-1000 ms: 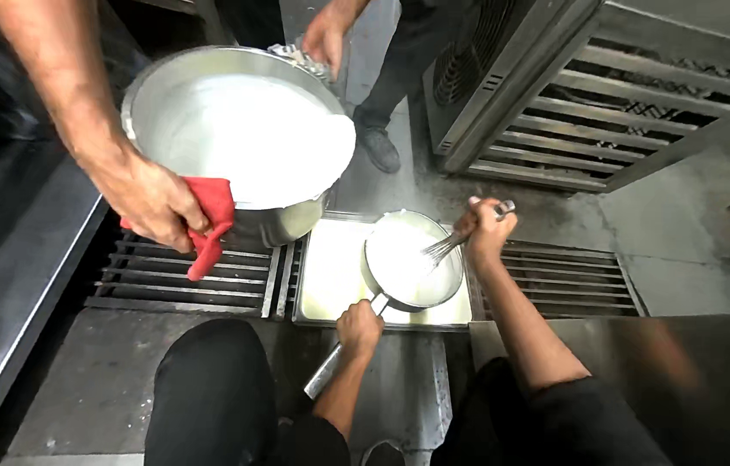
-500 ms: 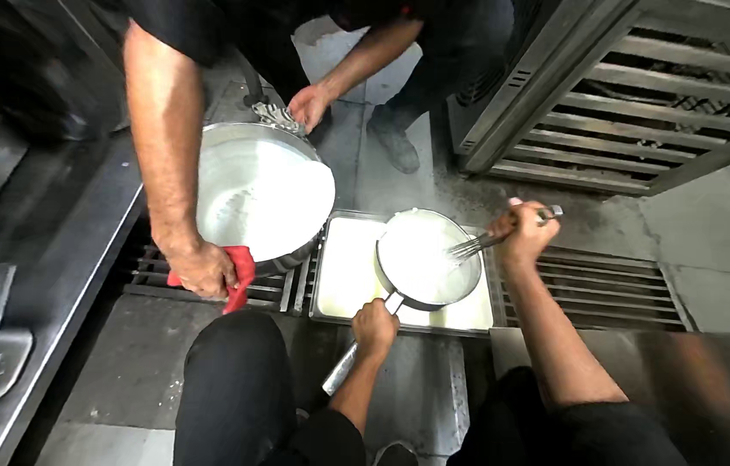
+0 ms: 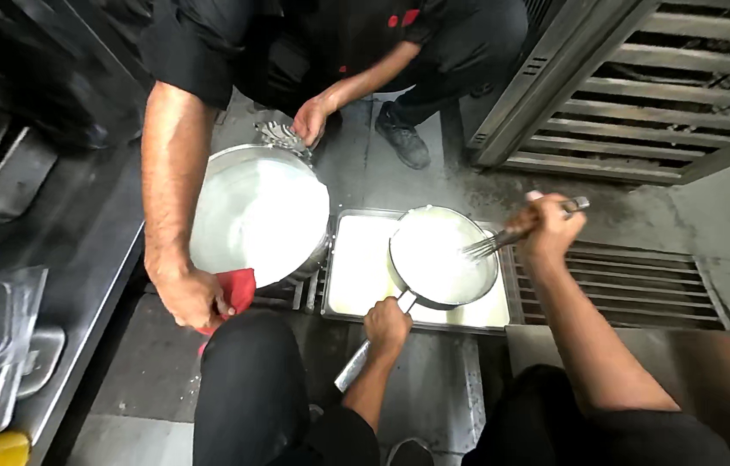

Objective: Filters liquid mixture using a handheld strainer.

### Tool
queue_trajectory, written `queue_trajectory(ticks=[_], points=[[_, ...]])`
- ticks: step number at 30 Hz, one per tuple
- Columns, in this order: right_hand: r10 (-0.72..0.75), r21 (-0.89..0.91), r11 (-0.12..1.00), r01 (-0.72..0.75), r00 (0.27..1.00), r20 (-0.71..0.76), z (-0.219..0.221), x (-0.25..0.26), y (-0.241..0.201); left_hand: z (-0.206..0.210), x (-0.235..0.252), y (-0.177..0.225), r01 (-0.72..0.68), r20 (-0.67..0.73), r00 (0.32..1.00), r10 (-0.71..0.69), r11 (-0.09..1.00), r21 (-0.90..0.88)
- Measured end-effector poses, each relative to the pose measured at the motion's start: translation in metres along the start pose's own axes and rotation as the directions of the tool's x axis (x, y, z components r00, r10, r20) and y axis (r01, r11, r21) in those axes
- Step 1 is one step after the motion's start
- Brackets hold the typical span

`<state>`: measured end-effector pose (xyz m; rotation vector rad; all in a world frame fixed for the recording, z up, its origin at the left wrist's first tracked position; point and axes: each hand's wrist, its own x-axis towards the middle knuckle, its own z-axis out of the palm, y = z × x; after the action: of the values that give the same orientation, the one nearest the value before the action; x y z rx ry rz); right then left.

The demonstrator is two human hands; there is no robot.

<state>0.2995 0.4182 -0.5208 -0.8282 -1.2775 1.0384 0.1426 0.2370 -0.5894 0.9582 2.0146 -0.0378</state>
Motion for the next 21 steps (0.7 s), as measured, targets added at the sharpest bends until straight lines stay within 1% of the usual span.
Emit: queue_trajectory(ticks=[1, 2, 3, 4, 6, 7, 8, 10, 11, 12, 13, 15, 16, 17, 19, 20, 21], points=[[-0.007, 0.012, 1.000, 0.008, 0.995, -0.098, -0.003, 0.001, 0.000, 0.001, -0.001, -0.001, 0.000, 0.000, 1.000, 0.000, 1.000, 0.001], [0.001, 0.015, 1.000, 0.001, 0.989, -0.150, -0.006, -0.004, 0.007, 0.001, -0.002, 0.000, -0.003, -0.004, 1.000, 0.003, 1.000, 0.000], [0.031, 0.009, 1.000, -0.030, 0.993, -0.118, -0.007, -0.013, 0.015, 0.001, -0.002, 0.000, -0.008, -0.006, 1.000, 0.008, 1.000, 0.004], [0.068, 0.014, 0.998, -0.068, 0.997, -0.047, -0.006, -0.022, 0.021, 0.001, -0.003, 0.001, -0.016, -0.004, 1.000, 0.016, 1.000, 0.011], [0.096, 0.007, 0.995, -0.096, 0.992, 0.081, 0.003, -0.014, 0.013, 0.000, -0.001, 0.002, -0.034, 0.003, 0.999, 0.034, 0.999, 0.008], [0.082, -0.006, 0.997, -0.082, 0.993, 0.083, 0.005, -0.004, 0.005, 0.002, -0.002, 0.001, -0.036, 0.004, 0.999, 0.036, 0.999, 0.012], [0.061, -0.004, 0.998, -0.061, 0.998, 0.023, 0.005, 0.005, 0.000, 0.004, -0.003, -0.001, -0.036, 0.003, 0.999, 0.036, 0.999, 0.019], [0.032, -0.003, 0.999, -0.033, 0.989, -0.145, 0.005, 0.014, -0.001, 0.003, -0.004, 0.001, -0.034, 0.000, 0.999, 0.034, 0.999, 0.031], [0.038, -0.022, 0.999, -0.042, 0.987, -0.158, 0.005, 0.009, 0.006, 0.003, -0.004, 0.003, -0.035, 0.002, 0.999, 0.035, 0.999, 0.032], [0.058, -0.036, 0.997, -0.062, 0.993, -0.100, 0.005, -0.001, 0.015, 0.004, -0.005, 0.004, -0.037, 0.003, 0.999, 0.037, 0.999, 0.031], [0.075, -0.034, 0.997, -0.075, 0.997, -0.004, 0.007, -0.011, 0.023, 0.003, -0.005, 0.004, -0.041, 0.003, 0.999, 0.041, 0.999, 0.030], [0.099, -0.038, 0.995, -0.094, 0.984, 0.145, 0.015, -0.011, 0.021, 0.002, -0.003, 0.004, -0.040, 0.006, 0.999, 0.040, 0.999, 0.023], [0.081, -0.060, 0.995, -0.073, 0.987, 0.141, 0.015, -0.005, 0.014, 0.002, -0.003, 0.004, -0.036, 0.008, 0.999, 0.036, 0.999, 0.019], [0.047, -0.065, 0.997, -0.042, 0.996, 0.075, 0.014, 0.001, 0.009, 0.002, -0.004, 0.003, -0.033, 0.010, 0.999, 0.033, 0.999, 0.015], [-0.002, -0.046, 0.999, -0.005, 0.990, -0.139, 0.010, 0.005, 0.008, 0.001, -0.004, 0.003, -0.027, 0.010, 1.000, 0.027, 1.000, 0.015], [0.010, -0.033, 0.999, -0.016, 0.981, -0.192, 0.009, 0.000, 0.015, 0.000, -0.003, 0.004, -0.024, 0.008, 1.000, 0.024, 1.000, 0.011], [0.057, -0.014, 0.998, -0.061, 0.982, -0.179, 0.009, -0.009, 0.025, 0.000, -0.003, 0.003, -0.022, 0.007, 1.000, 0.022, 1.000, 0.009]])
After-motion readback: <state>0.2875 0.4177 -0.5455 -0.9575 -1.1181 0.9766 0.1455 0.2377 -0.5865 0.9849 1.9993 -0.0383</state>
